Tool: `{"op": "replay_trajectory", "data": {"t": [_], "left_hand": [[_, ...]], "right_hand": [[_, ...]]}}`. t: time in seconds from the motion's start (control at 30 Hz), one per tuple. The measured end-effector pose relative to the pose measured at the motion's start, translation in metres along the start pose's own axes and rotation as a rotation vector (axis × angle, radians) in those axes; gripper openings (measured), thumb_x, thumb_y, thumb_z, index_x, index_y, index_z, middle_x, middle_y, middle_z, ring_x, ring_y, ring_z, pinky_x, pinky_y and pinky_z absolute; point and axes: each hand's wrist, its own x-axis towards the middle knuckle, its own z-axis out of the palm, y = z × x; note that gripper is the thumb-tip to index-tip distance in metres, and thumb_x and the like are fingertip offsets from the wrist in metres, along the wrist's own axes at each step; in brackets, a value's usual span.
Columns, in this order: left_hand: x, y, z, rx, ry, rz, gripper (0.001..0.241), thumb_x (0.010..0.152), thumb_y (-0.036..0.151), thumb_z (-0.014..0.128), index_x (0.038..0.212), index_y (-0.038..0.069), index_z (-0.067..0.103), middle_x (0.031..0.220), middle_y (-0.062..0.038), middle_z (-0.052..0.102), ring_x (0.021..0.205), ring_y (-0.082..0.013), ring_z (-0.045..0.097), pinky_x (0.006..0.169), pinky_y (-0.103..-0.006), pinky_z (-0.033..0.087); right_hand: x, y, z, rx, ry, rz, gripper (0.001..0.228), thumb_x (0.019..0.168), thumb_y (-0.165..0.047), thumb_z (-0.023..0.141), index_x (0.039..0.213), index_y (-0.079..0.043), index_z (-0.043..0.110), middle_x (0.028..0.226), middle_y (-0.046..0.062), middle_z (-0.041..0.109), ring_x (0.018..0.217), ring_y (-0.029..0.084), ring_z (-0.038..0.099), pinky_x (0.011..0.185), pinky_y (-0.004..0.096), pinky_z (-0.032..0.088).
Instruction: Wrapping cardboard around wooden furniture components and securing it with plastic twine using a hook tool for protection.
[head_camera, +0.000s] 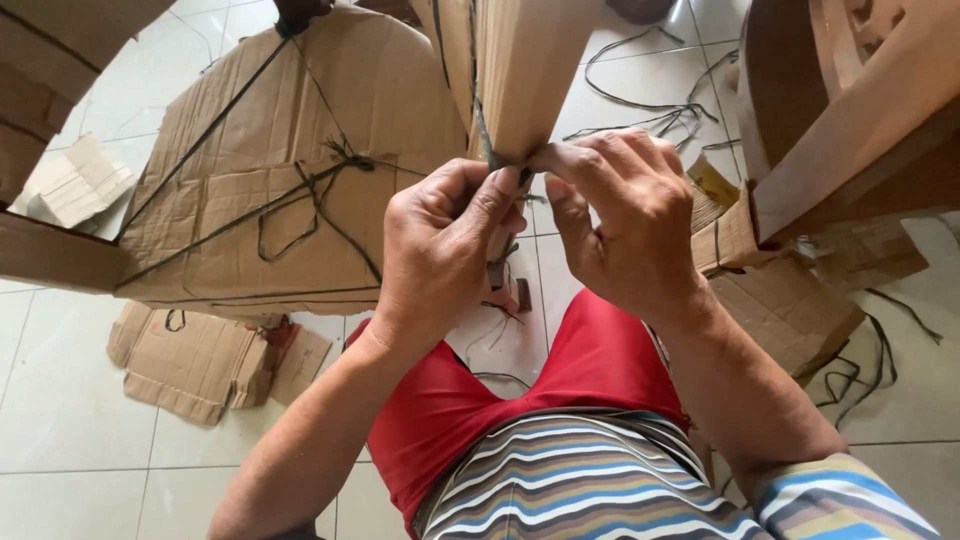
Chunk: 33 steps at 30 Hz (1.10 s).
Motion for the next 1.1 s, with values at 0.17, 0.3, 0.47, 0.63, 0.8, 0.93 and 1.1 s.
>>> {"op": "replay_trajectory", "data": {"t": [0.17, 0.3, 0.47, 0.63, 0.8, 0.93, 1.1], "left_hand": [[-0.006, 0.018, 0.005, 0.013, -0.011, -0.055, 0.019, 0.101, 0.019, 0.063, 0.086, 0.006, 0.065, 0.066, 0.001, 0.055, 0.054, -0.0060, 0.048, 0.043, -0.0222, 0.047], [-0.009, 0.008, 0.008, 0.216, 0.054, 0.091, 0.019, 0.102, 0.016, 0.063, 0.085, 0.009, 0.064, 0.068, 0.005, 0.052, 0.060, -0.0048, 0.043, 0.052, -0.0218, 0.040], [-0.011, -0.009, 0.012, 0.472, 0.159, 0.358, 0.011, 0.103, 0.012, 0.061, 0.099, 0.004, 0.069, 0.084, -0.002, 0.067, 0.069, -0.0125, 0.058, 0.063, -0.0279, 0.050], [-0.016, -0.021, 0.024, 0.542, 0.277, 0.428, 0.008, 0.103, 0.008, 0.059, 0.107, 0.004, 0.065, 0.093, -0.007, 0.067, 0.077, -0.0201, 0.065, 0.071, -0.0332, 0.053], [-0.018, -0.013, 0.025, 0.464, 0.312, 0.374, 0.003, 0.100, 0.005, 0.065, 0.101, 0.006, 0.068, 0.094, -0.007, 0.064, 0.082, -0.0173, 0.063, 0.072, -0.0298, 0.054], [-0.019, -0.016, 0.025, 0.450, 0.323, 0.393, 0.007, 0.099, 0.004, 0.067, 0.104, 0.005, 0.070, 0.099, -0.010, 0.067, 0.090, -0.0182, 0.067, 0.080, -0.0299, 0.058], [-0.019, -0.019, 0.030, 0.585, 0.411, 0.513, 0.007, 0.099, 0.002, 0.065, 0.104, 0.001, 0.070, 0.098, -0.013, 0.071, 0.091, -0.0250, 0.070, 0.082, -0.0357, 0.059]], "right_hand": [[0.010, -0.010, -0.008, -0.151, -0.124, -0.035, 0.014, 0.100, -0.006, 0.062, 0.112, -0.009, 0.069, 0.099, 0.008, 0.073, 0.092, 0.033, 0.067, 0.079, 0.047, 0.046], [0.014, -0.011, -0.009, -0.066, -0.157, -0.021, 0.014, 0.095, 0.000, 0.058, 0.105, -0.006, 0.066, 0.099, 0.010, 0.069, 0.087, 0.033, 0.063, 0.078, 0.048, 0.046], [0.013, -0.012, -0.005, -0.038, -0.143, -0.003, 0.018, 0.093, 0.001, 0.056, 0.105, -0.007, 0.067, 0.102, 0.010, 0.069, 0.088, 0.034, 0.062, 0.079, 0.049, 0.046], [0.015, -0.015, -0.004, -0.035, -0.122, -0.002, 0.018, 0.089, 0.001, 0.056, 0.103, -0.006, 0.066, 0.100, 0.011, 0.066, 0.087, 0.035, 0.060, 0.077, 0.047, 0.045], [0.013, -0.015, -0.002, -0.026, -0.115, 0.005, 0.019, 0.087, 0.003, 0.054, 0.102, -0.006, 0.064, 0.100, 0.011, 0.065, 0.085, 0.035, 0.058, 0.076, 0.046, 0.044], [0.013, -0.017, 0.000, -0.044, -0.094, -0.003, 0.018, 0.090, 0.004, 0.056, 0.103, -0.006, 0.065, 0.099, 0.011, 0.066, 0.084, 0.034, 0.059, 0.073, 0.046, 0.044], [0.011, -0.016, 0.000, -0.036, -0.094, 0.014, 0.019, 0.089, 0.001, 0.055, 0.103, -0.007, 0.064, 0.099, 0.011, 0.064, 0.085, 0.036, 0.058, 0.075, 0.047, 0.044]]}}
